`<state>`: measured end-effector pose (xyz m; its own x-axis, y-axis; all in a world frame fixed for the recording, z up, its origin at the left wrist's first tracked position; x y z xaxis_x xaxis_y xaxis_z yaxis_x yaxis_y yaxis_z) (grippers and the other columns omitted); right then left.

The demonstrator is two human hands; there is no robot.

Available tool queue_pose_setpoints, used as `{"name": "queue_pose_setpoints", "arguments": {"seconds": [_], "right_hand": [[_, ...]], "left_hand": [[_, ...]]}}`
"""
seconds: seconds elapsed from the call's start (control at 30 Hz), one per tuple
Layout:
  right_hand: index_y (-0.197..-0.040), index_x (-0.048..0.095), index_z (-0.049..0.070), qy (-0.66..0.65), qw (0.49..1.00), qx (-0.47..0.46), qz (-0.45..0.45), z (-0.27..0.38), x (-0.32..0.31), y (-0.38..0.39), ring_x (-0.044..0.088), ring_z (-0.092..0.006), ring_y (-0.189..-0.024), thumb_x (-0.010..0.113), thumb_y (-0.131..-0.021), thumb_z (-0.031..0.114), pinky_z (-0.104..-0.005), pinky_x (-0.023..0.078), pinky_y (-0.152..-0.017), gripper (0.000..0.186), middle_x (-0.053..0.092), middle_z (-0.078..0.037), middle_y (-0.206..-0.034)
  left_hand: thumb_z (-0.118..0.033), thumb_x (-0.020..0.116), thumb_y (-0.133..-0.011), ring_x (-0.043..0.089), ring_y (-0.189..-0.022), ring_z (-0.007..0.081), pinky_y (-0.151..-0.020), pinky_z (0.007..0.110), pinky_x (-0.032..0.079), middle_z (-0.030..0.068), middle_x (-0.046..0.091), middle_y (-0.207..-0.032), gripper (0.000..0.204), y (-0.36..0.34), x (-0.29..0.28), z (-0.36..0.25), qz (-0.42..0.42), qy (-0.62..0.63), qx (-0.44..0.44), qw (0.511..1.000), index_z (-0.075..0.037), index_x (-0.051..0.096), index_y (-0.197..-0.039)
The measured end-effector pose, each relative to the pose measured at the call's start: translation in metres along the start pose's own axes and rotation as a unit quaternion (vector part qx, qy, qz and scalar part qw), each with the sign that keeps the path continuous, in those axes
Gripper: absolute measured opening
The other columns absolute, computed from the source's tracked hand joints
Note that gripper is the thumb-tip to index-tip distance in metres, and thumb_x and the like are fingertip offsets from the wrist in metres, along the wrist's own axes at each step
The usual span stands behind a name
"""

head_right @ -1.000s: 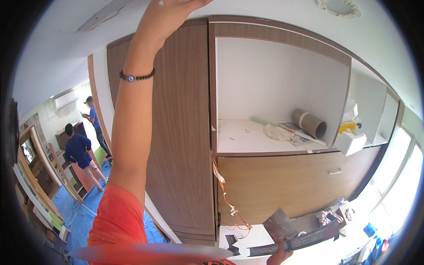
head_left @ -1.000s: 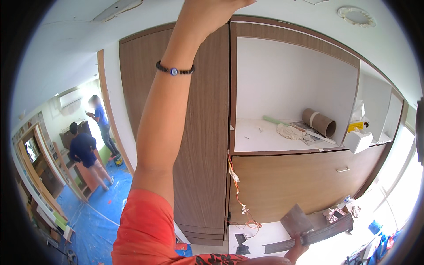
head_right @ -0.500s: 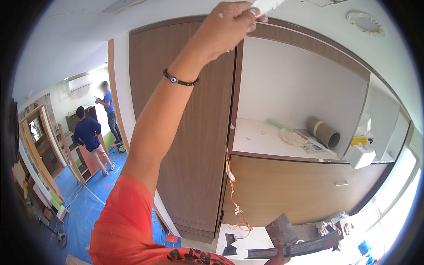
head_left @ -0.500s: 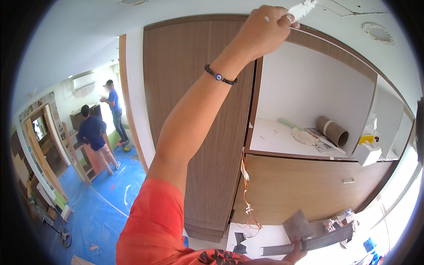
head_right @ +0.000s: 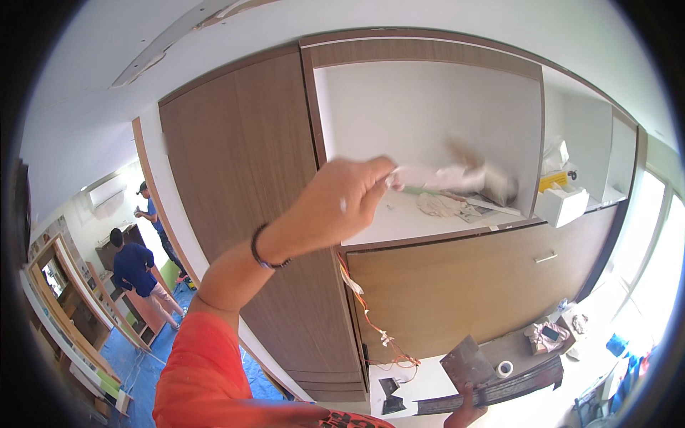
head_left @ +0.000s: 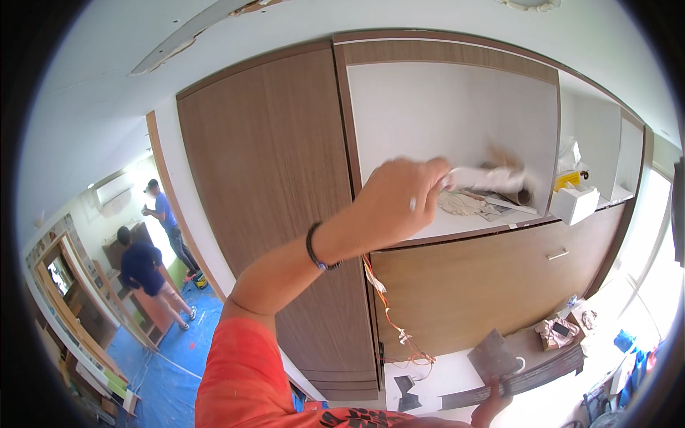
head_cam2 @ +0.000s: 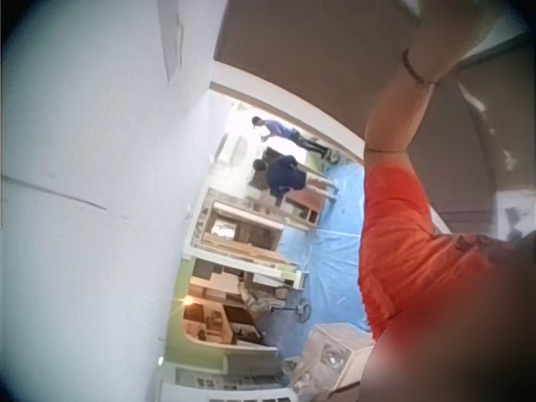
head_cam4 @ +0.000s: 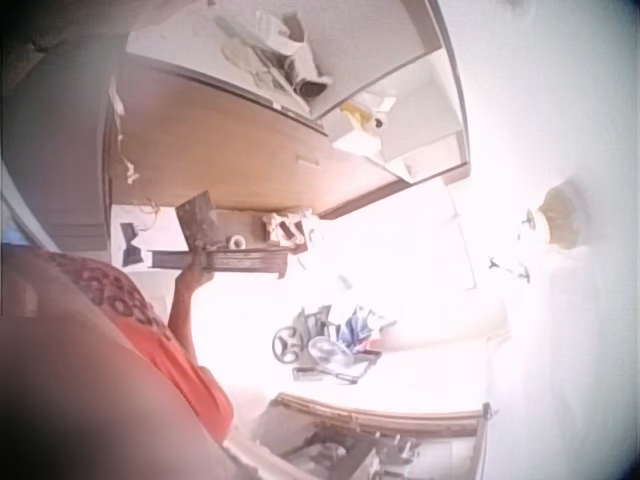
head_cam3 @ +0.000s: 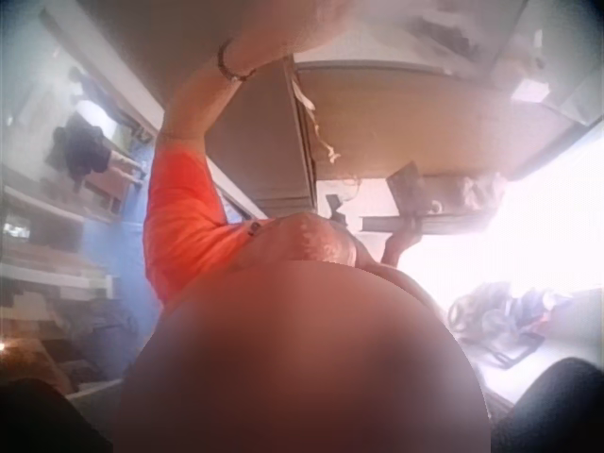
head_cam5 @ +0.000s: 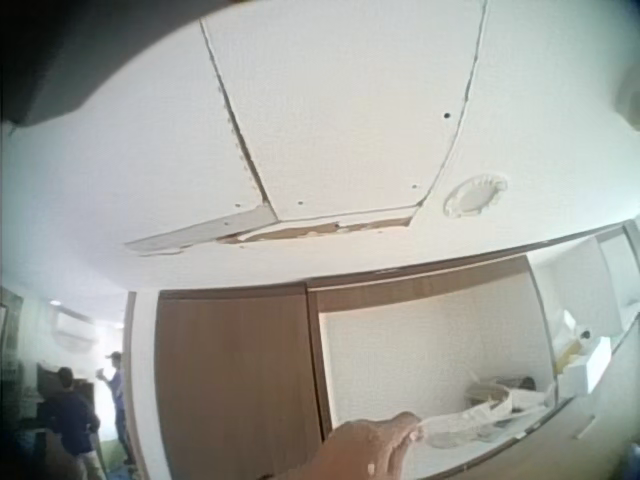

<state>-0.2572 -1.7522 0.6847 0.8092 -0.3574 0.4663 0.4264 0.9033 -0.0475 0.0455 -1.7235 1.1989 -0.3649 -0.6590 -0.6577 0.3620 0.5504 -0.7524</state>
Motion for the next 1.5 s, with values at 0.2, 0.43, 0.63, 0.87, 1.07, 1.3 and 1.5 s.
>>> {"name": "queue_pose_setpoints", "arguments": {"seconds": [0.2, 0.43, 0.63, 0.87, 1.07, 1.3, 1.5], "right_hand": [[-0.096, 0.062, -0.003, 0.042, 0.999, -0.025, -0.023, 0.010, -0.015, -0.012, 0.058, -0.0156, -0.083, 0.070, -0.091, 0.003, -0.0301, 0.048, -0.076, 0.011, 0.061, -0.005, -0.089], [-0.103, 0.063, -0.003, 0.047, 0.999, -0.004, -0.002, 0.011, -0.010, -0.029, 0.058, -0.0183, -0.091, 0.072, -0.089, 0.005, -0.0331, 0.047, -0.085, 0.018, 0.062, -0.007, -0.098], [-0.103, 0.065, -0.004, -0.009, 0.999, -0.012, -0.043, 0.030, 0.025, -0.019, 0.056, -0.0184, -0.090, 0.071, -0.088, 0.007, -0.0351, 0.045, -0.084, 0.020, 0.061, -0.006, -0.097], [-0.115, 0.066, -0.003, 0.077, 0.992, -0.095, 0.001, 0.045, 0.004, -0.017, 0.066, -0.0273, -0.093, 0.067, -0.091, 0.008, -0.0385, 0.053, -0.083, 0.027, 0.066, -0.013, -0.102], [-0.121, 0.067, -0.010, 0.153, 0.982, -0.106, -0.031, 0.036, -0.065, -0.020, 0.063, -0.0332, -0.101, 0.069, -0.093, 0.019, -0.0452, 0.052, -0.089, 0.041, 0.069, -0.023, -0.113], [-0.121, 0.065, -0.014, 0.127, 0.989, -0.041, -0.071, 0.041, -0.061, -0.024, 0.062, -0.0287, -0.101, 0.078, -0.088, 0.023, -0.0442, 0.051, -0.088, 0.051, 0.068, -0.020, -0.111], [-0.124, 0.070, 0.001, 0.313, 0.886, -0.336, 0.061, 0.026, -0.056, -0.025, 0.066, -0.0427, -0.107, 0.050, -0.099, 0.011, -0.0497, 0.054, -0.092, 0.034, 0.070, -0.024, -0.118]], "left_hand": [[-0.020, 0.060, -0.097, 0.065, -0.093, 0.0394, -0.081, 0.052, 0.050, 0.0176, 0.070, -0.095, 0.018, 0.071, 0.002, 0.109, 0.295, -0.187, -0.118, 0.929, -0.005, 0.069, -0.103], [-0.033, 0.071, -0.094, 0.069, -0.091, 0.0263, -0.082, 0.041, 0.054, 0.0140, 0.074, -0.099, 0.042, 0.064, -0.131, 0.098, 0.041, -0.290, -0.138, 0.946, -0.009, 0.071, -0.128], [-0.032, 0.067, -0.099, 0.064, -0.074, 0.0149, -0.067, 0.033, 0.050, 0.0070, 0.074, -0.096, 0.037, -0.111, -0.096, 0.065, -0.154, 0.291, -0.071, 0.942, 0.000, 0.072, -0.116], [-0.009, 0.057, -0.102, 0.066, -0.076, 0.0187, -0.067, 0.030, 0.059, 0.0078, 0.065, -0.092, 0.012, -0.237, -0.050, 0.090, -0.221, 0.614, -0.121, 0.748, 0.001, 0.061, -0.107], [-0.004, 0.060, -0.097, 0.058, -0.060, 0.0140, -0.048, 0.024, 0.047, 0.0063, 0.061, -0.079, 0.004, -0.250, -0.045, 0.083, -0.254, 0.684, -0.112, 0.675, -0.002, 0.062, -0.094], [-0.017, 0.060, -0.096, 0.059, -0.072, 0.0168, -0.070, 0.031, 0.050, 0.0012, 0.053, -0.077, 0.019, -0.176, -0.090, 0.088, -0.336, 0.670, -0.082, 0.657, -0.012, 0.053, -0.080], [-0.017, 0.060, -0.096, 0.067, -0.081, 0.0329, -0.070, 0.044, 0.054, 0.0205, 0.070, -0.093, 0.023, -0.023, -0.195, 0.113, -0.505, -0.221, -0.133, 0.824, 0.004, 0.071, -0.101]]}}
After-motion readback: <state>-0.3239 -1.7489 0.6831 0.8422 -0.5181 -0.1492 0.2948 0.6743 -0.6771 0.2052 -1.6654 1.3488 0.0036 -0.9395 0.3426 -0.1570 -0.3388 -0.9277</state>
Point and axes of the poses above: each hand's wrist, its own y-axis away from the middle knuckle, its own x-axis out of the palm, z = x × y, the point moved 8 cm from there along -y, towards the middle knuckle
